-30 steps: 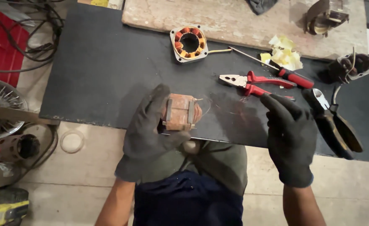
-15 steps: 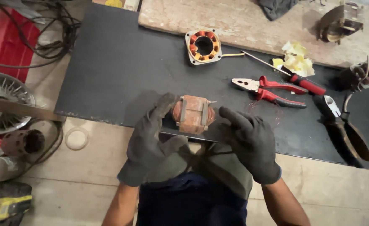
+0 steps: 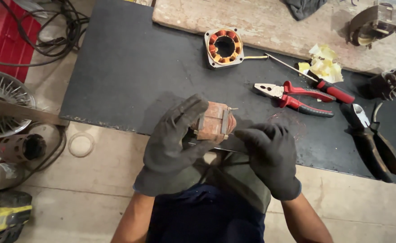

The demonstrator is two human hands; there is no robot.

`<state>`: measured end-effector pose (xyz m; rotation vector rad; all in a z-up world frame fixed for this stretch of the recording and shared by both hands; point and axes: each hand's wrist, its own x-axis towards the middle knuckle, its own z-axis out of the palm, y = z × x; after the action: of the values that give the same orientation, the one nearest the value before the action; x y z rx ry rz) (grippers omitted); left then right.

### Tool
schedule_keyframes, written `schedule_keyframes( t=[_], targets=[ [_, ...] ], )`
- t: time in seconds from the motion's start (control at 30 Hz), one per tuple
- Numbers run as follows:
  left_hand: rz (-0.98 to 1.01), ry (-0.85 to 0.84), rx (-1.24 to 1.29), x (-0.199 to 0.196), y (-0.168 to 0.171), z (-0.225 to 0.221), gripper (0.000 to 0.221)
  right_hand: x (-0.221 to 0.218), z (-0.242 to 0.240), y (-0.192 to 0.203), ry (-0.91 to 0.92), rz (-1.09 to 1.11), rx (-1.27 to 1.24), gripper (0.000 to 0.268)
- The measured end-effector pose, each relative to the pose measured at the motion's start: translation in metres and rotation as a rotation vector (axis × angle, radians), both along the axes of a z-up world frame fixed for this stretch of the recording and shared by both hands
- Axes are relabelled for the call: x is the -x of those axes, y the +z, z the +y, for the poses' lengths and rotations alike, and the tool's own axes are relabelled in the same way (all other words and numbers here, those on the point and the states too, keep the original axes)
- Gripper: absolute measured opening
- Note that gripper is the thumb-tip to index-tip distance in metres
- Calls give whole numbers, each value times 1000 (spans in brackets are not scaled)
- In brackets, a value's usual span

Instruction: Unwinding copper wire from a motor core on a repair bench

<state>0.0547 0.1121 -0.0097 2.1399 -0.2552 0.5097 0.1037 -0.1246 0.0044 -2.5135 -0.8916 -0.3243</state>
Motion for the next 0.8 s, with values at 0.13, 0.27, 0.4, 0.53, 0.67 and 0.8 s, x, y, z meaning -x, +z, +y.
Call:
schedule_keyframes(
  t=[0.13,0.27,0.4,0.53,0.67,0.8],
  targets=[
    [-3,-6,28,-1,0,-1,77,4,-6,-7,50,0,44,29],
    [-4,10,1,0,-1,-2,73,8,-3,-6,205,89,94,45],
    [6,4,-9,-1,-1,0,80,5,-5,-4,186,68,99,39],
    [34,39,32,1,1,-1,83,3,-1,-2,129,77,91,34],
    [144,3,188,7,2,3,73,6,5,10,89,146,30,49],
    [-30,-21,387,1,-14,3,59,-3,7,4,241,224,-212,25]
  ],
)
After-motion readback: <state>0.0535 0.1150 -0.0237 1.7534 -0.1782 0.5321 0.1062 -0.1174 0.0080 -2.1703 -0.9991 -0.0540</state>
